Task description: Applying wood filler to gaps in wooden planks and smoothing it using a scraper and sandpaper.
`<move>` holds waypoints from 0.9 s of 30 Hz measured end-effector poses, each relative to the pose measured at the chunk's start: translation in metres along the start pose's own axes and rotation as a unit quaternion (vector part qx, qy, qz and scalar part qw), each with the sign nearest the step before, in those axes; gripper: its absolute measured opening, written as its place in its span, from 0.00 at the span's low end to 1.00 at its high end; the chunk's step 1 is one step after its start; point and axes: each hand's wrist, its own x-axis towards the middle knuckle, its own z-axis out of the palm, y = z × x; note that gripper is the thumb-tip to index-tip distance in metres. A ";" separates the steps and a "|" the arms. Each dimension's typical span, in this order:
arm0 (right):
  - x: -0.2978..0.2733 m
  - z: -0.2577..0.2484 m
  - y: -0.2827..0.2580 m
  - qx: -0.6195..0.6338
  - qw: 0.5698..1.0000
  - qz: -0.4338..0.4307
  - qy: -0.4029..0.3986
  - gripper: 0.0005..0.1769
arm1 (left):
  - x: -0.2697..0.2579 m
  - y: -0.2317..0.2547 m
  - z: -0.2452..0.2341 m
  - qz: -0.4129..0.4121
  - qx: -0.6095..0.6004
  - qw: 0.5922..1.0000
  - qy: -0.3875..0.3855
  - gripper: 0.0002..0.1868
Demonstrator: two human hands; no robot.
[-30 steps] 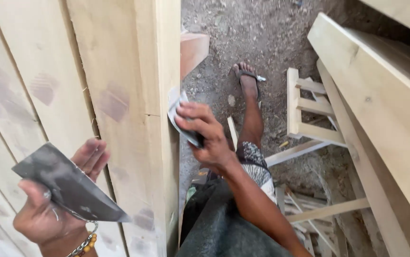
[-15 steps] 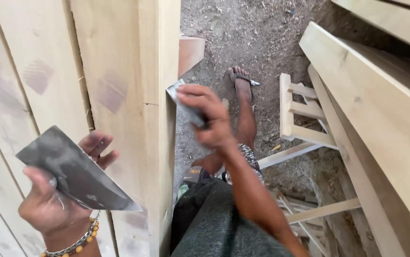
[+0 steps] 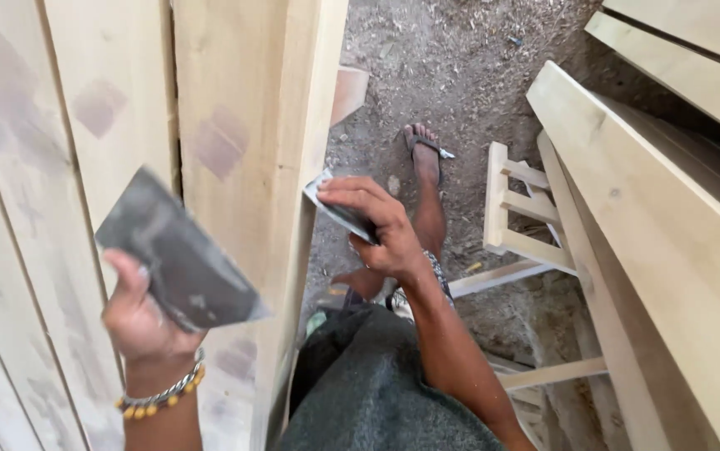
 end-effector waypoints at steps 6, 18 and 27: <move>-0.052 0.006 -0.063 0.116 0.993 -0.014 -0.030 0.23 | -0.028 -0.022 0.083 0.064 0.190 0.977 0.075 0.34; -0.227 0.118 -0.164 -0.294 0.911 -0.204 -0.204 0.29 | -0.269 0.019 -0.041 -0.017 0.049 0.999 0.003 0.28; -0.295 0.202 -0.211 -0.396 0.875 -0.128 -0.245 0.39 | -0.335 0.014 -0.178 0.180 0.509 0.840 0.060 0.17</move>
